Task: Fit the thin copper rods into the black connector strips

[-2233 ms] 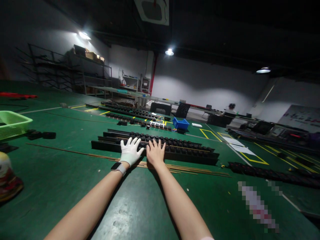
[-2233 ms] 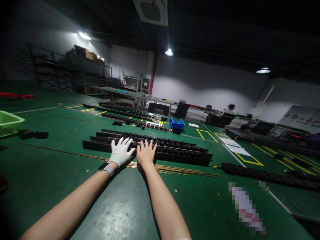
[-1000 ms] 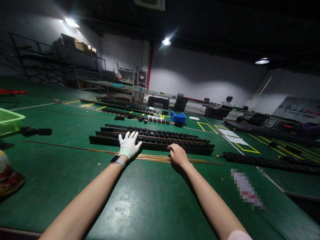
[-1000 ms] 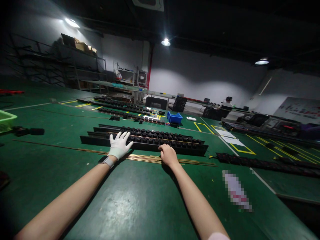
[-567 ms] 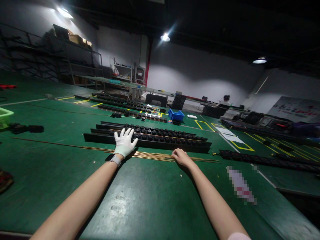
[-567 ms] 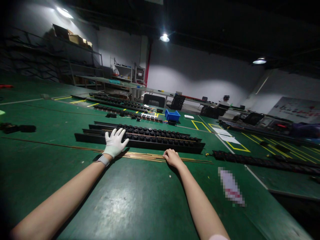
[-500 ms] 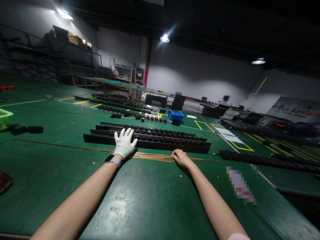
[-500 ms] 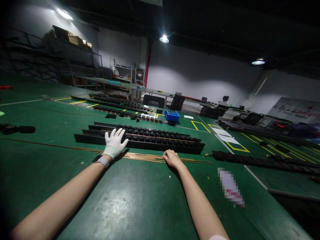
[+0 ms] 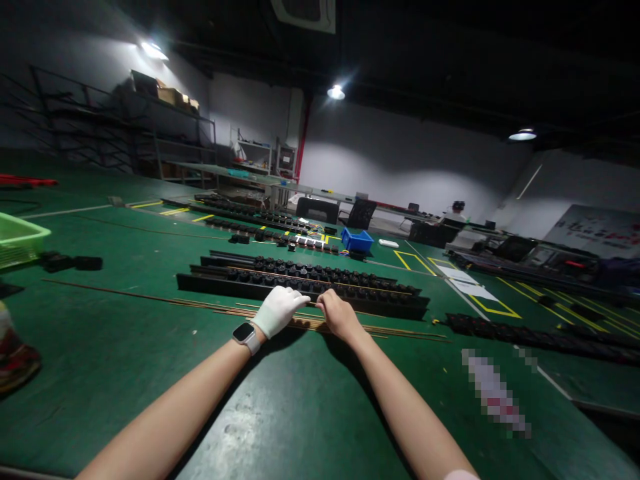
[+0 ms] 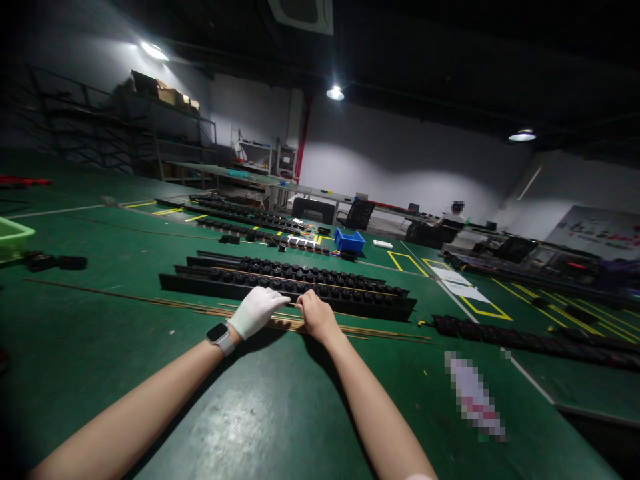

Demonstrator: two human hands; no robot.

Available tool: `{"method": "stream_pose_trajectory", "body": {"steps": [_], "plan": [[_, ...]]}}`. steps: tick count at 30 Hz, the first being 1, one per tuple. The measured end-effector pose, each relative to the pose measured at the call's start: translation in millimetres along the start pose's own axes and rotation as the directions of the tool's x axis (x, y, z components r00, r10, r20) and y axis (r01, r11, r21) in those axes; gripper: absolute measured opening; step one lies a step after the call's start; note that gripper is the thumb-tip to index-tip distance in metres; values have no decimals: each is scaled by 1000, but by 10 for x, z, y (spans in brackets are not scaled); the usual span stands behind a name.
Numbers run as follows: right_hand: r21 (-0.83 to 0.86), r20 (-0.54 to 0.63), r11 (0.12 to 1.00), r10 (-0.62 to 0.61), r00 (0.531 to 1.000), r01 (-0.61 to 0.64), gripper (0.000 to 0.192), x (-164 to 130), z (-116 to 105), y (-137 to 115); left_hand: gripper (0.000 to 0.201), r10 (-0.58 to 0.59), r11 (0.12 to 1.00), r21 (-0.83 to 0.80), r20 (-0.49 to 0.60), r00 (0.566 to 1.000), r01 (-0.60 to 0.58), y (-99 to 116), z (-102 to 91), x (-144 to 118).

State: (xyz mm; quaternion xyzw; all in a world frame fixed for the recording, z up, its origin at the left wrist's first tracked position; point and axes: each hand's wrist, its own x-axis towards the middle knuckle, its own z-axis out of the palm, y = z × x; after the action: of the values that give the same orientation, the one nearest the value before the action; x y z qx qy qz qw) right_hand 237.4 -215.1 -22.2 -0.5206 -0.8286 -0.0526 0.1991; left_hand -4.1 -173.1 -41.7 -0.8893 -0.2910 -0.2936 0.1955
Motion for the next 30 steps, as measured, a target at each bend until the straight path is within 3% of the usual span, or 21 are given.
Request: {"method": "stream_pose_trajectory", "body": {"steps": [5,11,14,19,22,25,30], "plan": [[83,-82,996,-33,996,40,23,123,-34,-44,29,-194,980,21,-54,979,196,-407,-154,-172],[73,-151,994,-67,986,79,43,401,25,-60,39,-435,900,-58,-103,894,431,-769,-245,-369],[87,-187,992,-70,980,88,52,606,131,-119,45,-581,811,-65,-193,790,581,-836,-220,-421],[92,-205,993,-57,977,77,53,918,277,-200,80,-783,589,-98,-317,536,802,-1040,-190,-588],[83,-196,993,-63,979,80,53,1036,350,-229,85,-833,506,-120,-325,447,854,-1200,-156,-715],[74,-178,994,-63,982,77,51,1096,420,-242,80,-855,471,-119,-305,419,874,-1275,-109,-769],[48,-163,996,-68,984,77,50,1124,481,-227,75,-870,465,-82,-228,438,881,-1209,-74,-698]]}}
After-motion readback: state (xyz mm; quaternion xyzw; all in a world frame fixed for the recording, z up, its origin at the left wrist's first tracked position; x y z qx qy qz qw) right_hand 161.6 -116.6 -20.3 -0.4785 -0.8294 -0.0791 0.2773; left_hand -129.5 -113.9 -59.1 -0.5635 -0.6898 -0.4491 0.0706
